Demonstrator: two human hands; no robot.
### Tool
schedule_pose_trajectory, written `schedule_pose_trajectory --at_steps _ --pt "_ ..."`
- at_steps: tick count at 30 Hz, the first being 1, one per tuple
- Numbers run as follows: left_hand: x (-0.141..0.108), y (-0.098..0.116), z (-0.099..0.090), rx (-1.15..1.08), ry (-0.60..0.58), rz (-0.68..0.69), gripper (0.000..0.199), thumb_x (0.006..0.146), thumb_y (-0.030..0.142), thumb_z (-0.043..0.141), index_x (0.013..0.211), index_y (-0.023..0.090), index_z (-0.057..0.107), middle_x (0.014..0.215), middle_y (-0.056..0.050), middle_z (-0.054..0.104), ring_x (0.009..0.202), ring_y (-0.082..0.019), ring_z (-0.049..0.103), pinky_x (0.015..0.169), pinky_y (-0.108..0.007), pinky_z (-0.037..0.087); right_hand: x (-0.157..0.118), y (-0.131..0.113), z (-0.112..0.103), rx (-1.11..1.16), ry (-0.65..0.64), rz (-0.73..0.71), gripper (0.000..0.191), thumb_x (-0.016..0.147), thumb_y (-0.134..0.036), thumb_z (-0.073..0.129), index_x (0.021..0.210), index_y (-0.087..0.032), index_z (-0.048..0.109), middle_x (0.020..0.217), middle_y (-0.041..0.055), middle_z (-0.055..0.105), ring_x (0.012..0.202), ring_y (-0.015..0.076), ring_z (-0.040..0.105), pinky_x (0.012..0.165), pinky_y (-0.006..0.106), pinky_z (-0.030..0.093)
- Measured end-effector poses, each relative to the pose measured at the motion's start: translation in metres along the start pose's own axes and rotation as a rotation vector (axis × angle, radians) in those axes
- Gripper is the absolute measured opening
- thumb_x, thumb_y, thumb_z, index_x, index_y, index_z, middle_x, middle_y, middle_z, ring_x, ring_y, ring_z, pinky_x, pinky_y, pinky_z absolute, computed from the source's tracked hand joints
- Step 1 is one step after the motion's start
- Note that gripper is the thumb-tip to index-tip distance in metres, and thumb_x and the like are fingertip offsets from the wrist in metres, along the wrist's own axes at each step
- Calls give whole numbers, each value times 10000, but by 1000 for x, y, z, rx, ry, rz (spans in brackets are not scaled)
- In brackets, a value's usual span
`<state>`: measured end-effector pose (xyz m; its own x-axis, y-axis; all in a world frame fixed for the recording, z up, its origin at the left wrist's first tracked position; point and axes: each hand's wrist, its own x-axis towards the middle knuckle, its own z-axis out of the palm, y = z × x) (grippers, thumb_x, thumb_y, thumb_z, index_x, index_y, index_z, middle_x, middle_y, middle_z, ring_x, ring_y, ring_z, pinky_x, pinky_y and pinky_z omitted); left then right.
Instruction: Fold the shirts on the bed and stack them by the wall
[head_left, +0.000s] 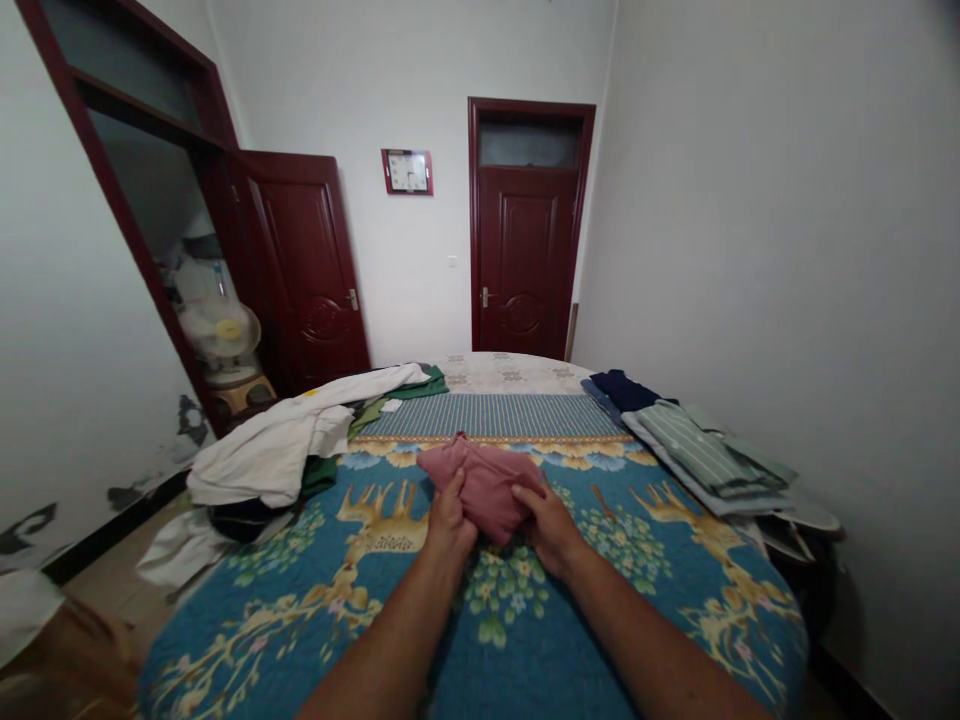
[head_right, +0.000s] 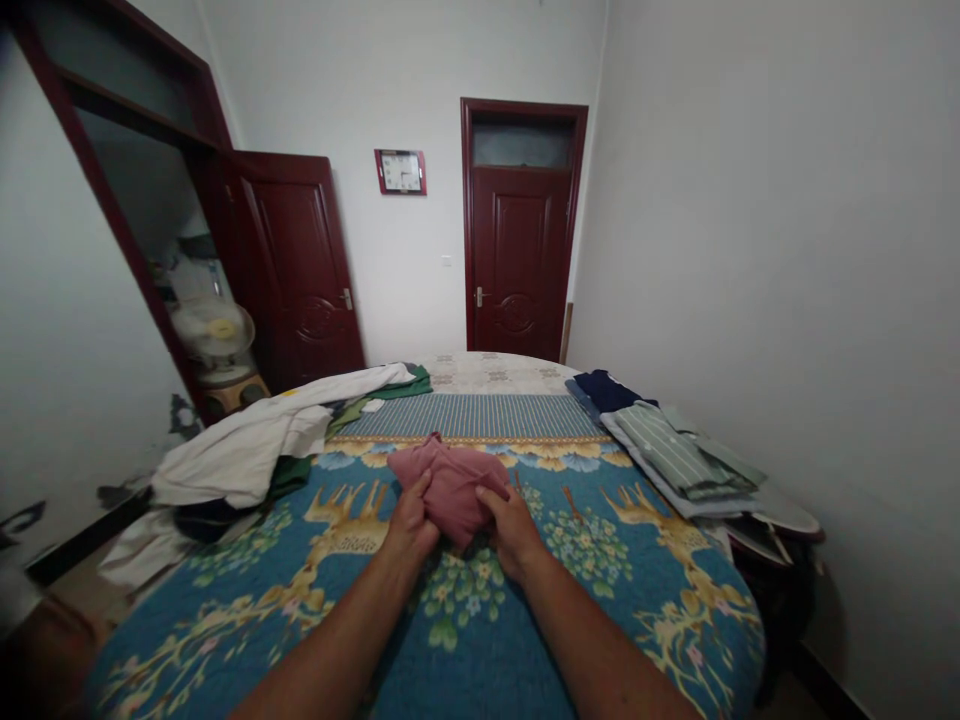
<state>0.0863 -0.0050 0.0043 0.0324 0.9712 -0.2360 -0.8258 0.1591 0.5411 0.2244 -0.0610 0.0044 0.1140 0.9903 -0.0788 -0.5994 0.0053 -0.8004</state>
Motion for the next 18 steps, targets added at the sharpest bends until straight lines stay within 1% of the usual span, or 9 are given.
schedule_pose_trajectory --at_steps 2,3,7,8,10,12,15,17,18 --pt "-5 -2 4 -39 4 30 398 810 164 811 1201 175 741 1054 -121 821 956 -275 802 937 -434 644 -1 -4 1 40 -25 26 491 671 -317 927 1115 -211 746 1086 70 815 984 263 773 835 364 631" --pt "-7 -4 6 -55 -1 35 412 805 159 813 1211 178 743 1076 -123 821 989 -283 798 952 -443 640 -1 -6 1 58 -24 16 491 675 -303 928 1121 -208 747 1104 71 814 999 259 773 860 364 631" --pt "-13 -6 12 -108 -27 6 445 798 153 810 1238 173 744 1160 -139 812 1094 -307 777 1002 -470 622 -2 -7 2 105 71 -128 542 656 -236 943 1154 -216 729 1136 55 811 1050 244 767 931 351 623" --pt "-14 -5 13 -120 -28 5 443 796 152 811 1234 169 746 1175 -143 809 1110 -310 772 1013 -474 616 -2 -7 3 109 84 -140 547 660 -236 941 1162 -224 724 1138 49 811 1055 245 767 935 360 625" --pt "-14 -4 14 -142 -26 14 429 791 150 813 1215 170 750 1189 -140 806 1124 -308 769 1027 -473 608 -4 -5 3 117 62 -95 540 691 -267 928 1188 -240 719 1153 43 809 1058 255 769 940 398 631" --pt "-14 -3 14 -154 -22 20 401 784 154 824 1179 173 756 1173 -131 811 1112 -302 773 1026 -466 608 -7 -4 3 131 8 -5 519 736 -310 903 1219 -244 724 1181 52 805 1088 272 766 958 433 630" --pt "-13 -3 13 -142 -32 13 380 761 167 850 1131 161 765 1121 -137 819 1081 -307 783 1004 -455 617 -10 -4 2 137 -48 113 469 784 -353 870 1214 -210 748 1194 89 802 1160 298 747 988 449 619" --pt "-13 -4 12 -133 -50 14 400 739 175 864 1126 148 767 1091 -146 822 1062 -314 786 991 -456 619 -11 -4 0 118 -60 154 449 789 -357 866 1192 -188 761 1186 105 803 1171 310 744 989 453 620" --pt "-13 -5 11 -133 -58 17 413 727 180 871 1125 144 767 1077 -148 822 1049 -316 788 986 -460 619 -11 -5 0 107 -62 149 452 781 -348 872 1189 -186 763 1191 106 802 1167 313 745 988 455 622"
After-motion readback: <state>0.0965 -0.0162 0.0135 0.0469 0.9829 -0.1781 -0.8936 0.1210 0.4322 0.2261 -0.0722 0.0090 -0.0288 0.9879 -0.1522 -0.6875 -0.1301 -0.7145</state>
